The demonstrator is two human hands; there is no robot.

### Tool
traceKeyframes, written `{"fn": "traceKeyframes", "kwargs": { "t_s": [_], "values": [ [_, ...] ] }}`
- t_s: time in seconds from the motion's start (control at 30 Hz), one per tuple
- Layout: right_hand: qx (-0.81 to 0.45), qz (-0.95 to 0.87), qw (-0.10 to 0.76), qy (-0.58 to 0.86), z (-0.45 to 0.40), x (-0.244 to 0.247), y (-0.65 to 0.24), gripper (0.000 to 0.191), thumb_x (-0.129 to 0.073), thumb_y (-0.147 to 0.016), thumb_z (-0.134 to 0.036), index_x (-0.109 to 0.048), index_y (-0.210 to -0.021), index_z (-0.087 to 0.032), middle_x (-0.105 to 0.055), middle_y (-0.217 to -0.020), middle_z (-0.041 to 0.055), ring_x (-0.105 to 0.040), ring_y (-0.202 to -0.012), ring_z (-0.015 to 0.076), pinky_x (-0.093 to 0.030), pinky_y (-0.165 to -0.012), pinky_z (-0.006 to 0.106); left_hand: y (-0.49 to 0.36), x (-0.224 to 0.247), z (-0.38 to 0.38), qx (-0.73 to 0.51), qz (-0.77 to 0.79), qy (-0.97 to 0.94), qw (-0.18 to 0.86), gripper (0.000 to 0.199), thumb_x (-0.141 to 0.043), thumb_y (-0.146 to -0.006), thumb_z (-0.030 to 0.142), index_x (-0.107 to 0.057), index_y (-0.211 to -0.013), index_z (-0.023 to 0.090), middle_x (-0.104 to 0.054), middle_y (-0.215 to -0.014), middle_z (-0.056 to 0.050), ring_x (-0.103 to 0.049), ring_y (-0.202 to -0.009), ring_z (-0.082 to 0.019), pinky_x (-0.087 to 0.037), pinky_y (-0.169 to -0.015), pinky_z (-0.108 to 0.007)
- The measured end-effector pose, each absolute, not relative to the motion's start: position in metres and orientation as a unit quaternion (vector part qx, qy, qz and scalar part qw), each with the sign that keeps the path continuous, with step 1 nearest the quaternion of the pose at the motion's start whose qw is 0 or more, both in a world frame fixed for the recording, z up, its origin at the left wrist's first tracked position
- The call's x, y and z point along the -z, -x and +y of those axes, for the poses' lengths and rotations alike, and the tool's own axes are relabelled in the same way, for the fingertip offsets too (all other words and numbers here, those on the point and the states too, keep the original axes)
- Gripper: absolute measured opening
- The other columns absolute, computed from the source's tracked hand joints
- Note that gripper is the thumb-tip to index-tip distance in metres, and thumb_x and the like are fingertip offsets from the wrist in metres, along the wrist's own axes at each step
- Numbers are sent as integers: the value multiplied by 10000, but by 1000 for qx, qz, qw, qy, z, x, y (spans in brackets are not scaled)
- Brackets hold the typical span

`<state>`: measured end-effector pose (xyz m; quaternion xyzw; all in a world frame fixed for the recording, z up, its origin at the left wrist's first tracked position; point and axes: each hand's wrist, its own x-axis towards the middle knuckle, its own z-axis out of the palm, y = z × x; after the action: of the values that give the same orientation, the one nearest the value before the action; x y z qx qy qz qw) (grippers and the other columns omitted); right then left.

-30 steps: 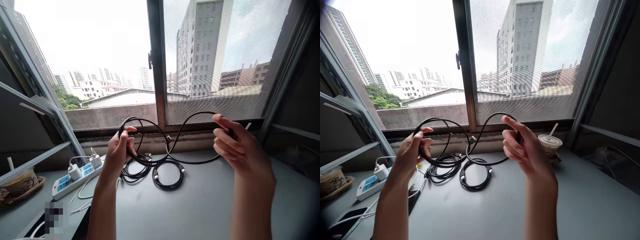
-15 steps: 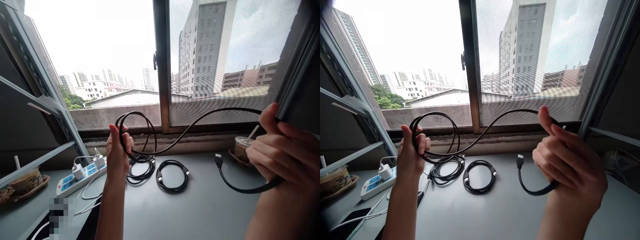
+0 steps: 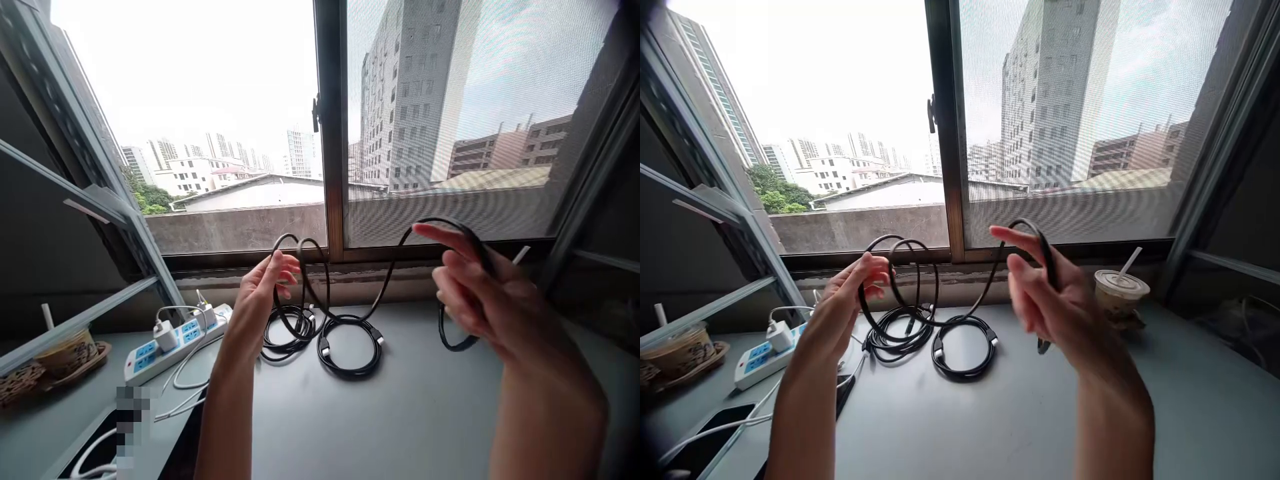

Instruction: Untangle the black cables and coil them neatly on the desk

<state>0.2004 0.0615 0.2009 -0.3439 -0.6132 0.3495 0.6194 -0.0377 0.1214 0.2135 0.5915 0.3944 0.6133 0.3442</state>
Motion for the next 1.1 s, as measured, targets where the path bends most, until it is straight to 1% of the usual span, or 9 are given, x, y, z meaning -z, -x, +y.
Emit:
{"fn": "traceKeyframes", "kwargs": {
  "t_s": [0.1,0.23,0.4,0.5,0.63,0.73,0.87,1.0,1.1],
  "values": [
    [-358,-670,532,373,69,-195,-178,636,-532,-860,-530,-336,-1391,-240,-527,-667,-24,-358,-388,10,-331,-362,119,26,-214,112,-605,355,-619,352,367,-552,-808,518,-687,-796,177,-640,-879,-50,-550,-743,-106,-444,-619,-167],
    [-330,-670,526,407,77,-192,-156,719,-635,-769,-557,-394,-1357,-221,-573,-920,29,-437,-486,8,-385,-402,118,9,-213,102,-592,291,-642,391,429,-510,-809,581,-651,-751,180,-609,-868,-47,-548,-732,-114,-456,-592,-192],
    [-253,-627,613,409,78,-199,-171,545,-457,-876,-589,-586,-1171,-149,-538,-614,3,-345,-360,7,-280,-347,132,12,-212,109,-674,294,-551,396,458,-529,-802,580,-543,-610,165,-509,-675,-15,-496,-590,-81,-389,-446,-156],
    [-182,-547,699,422,74,-203,-184,528,-437,-884,-591,-675,-880,-120,-499,-521,14,-313,-323,17,-208,-323,168,24,-214,119,-671,289,-495,470,431,-571,-785,564,-579,-662,151,-458,-595,13,-401,-437,-35,-247,-310,-123],
    [-52,-452,769,448,71,-206,-189,619,-502,-870,-533,-447,-408,-123,-479,-470,46,-461,-398,63,-203,-349,188,40,-219,122,-620,230,-474,582,285,-518,-881,388,-658,-877,140,-428,-488,45,-347,-339,-20,-198,-266,-100],
    [38,-420,811,405,75,-204,-188,596,-536,-865,-482,-442,-396,-126,-376,-367,13,-462,-384,72,-237,-365,179,50,-219,122,-553,103,-451,693,272,-429,-917,255,-659,-809,157,-346,-353,73,-296,-255,-23,-211,-253,-84],
    [89,-419,854,296,82,-201,-190,580,-486,-887,-507,-562,-468,-113,-345,-329,-11,-313,-274,44,-192,-326,188,52,-211,132,-394,45,-491,776,468,-382,-902,412,-606,-581,155,-278,-262,57,-200,-172,-40,-144,-195,-120],
    [155,-414,869,221,82,-199,-188,704,-532,-878,-426,-216,-316,-143,-255,-303,-10,-430,-314,90,-294,-329,201,42,-206,133,-301,270,-588,700,469,-425,-876,491,-628,-650,133,-401,-326,20,-335,-214,-69,-137,-219,-131],
    [139,-435,861,222,80,-199,-180,653,-478,-917,-326,-228,-342,-144,-234,-305,-10,-555,-432,129,-353,-356,188,31,-210,119,-295,371,-635,610,474,-464,-839,572,-663,-912,148,-540,-469,-8,-534,-382,-122,-316,-306,-154]
  ]
}}
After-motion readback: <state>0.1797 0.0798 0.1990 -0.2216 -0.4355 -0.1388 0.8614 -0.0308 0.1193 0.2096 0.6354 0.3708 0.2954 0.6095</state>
